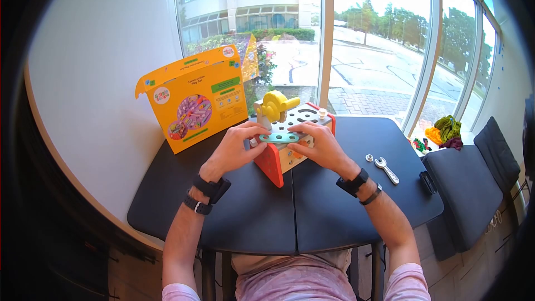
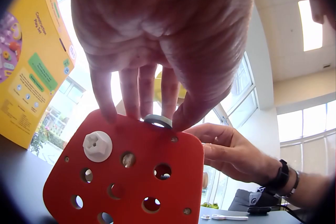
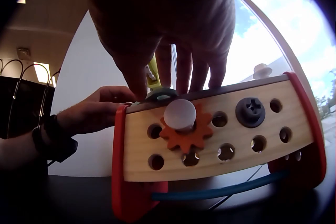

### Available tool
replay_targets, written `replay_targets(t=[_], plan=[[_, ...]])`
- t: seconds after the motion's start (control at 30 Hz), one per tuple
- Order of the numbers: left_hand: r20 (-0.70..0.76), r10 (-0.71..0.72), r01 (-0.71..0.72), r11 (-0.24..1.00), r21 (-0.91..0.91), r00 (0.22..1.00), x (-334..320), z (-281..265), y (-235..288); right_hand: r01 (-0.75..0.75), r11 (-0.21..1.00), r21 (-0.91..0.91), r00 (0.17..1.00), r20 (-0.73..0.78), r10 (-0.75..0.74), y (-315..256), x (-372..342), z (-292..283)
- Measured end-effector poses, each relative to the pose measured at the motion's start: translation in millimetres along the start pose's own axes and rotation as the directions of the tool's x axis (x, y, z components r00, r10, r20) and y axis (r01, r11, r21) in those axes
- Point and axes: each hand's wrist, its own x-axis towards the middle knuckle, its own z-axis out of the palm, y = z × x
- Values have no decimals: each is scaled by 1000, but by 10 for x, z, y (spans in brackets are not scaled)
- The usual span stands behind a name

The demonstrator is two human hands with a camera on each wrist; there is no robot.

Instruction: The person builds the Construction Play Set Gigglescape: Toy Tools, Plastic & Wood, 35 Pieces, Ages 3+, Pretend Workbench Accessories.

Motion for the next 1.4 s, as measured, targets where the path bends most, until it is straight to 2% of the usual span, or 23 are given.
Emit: replay_targets(t=[0.1, 0.3, 0.4, 0.53, 0.7, 0.8, 0.9, 1.0, 1.03, 1.13, 1.17, 1.27, 1.33, 1.4], plan=[[-9, -16, 16, 1000, 21, 1000, -15, -34, 50, -13, 1000, 13, 1000, -19, 14, -64, -43, -74], [-65, 25, -22, 998, 56, 998, -113, -72, 138, 61, 997, -57, 993, -100, -66, 52, -220, -297], [-76, 8, -2, 997, 74, 997, -204, -131, 143, -16, 1000, -15, 991, -130, 14, 212, -347, -487], [-59, -14, 20, 995, 97, 998, -329, -209, 134, -235, 972, 19, 961, -144, 235, 347, -547, -846], [-54, -41, 48, 990, 132, 998, -462, -231, 58, -348, 937, -25, 920, -203, 336, 769, -802, -1148], [-48, -52, 58, 989, 138, 998, -512, -238, 36, -413, 901, -133, 903, -190, 385, 822, -944, -1287], [-25, -71, 73, 989, 128, 997, -542, -237, 6, -468, 863, -191, 883, -129, 451, 946, -1093, -1352], [-26, -70, 72, 990, 119, 997, -558, -227, -1, -443, 844, -303, 893, -72, 444, 1118, -1248, -1348], [-31, -65, 68, 991, 117, 997, -563, -220, 12, -487, 805, -339, 856, -3, 517, 1157, -1292, -1360], [38, -94, 89, 989, 122, 995, -572, -172, -40, -373, 704, -604, 863, 52, 502, 1432, -1546, -1243], [53, -94, 88, 990, 111, 994, -581, -161, -61, -430, 656, -620, 769, 129, 626, 1357, -1508, -1219], [130, -114, 107, 992, 61, 985, -607, -72, -4, -229, 635, -738, 845, 173, 506, 1650, -1674, -1052], [226, -149, 153, 988, 0, 963, -626, -20, 17, -253, 661, -707, 817, 210, 537, 1546, -1619, -957], [285, -107, 113, 994, -3, 952, -627, 68, 95, -242, 715, -656, 818, 258, 514, 1233, -1504, -843]])
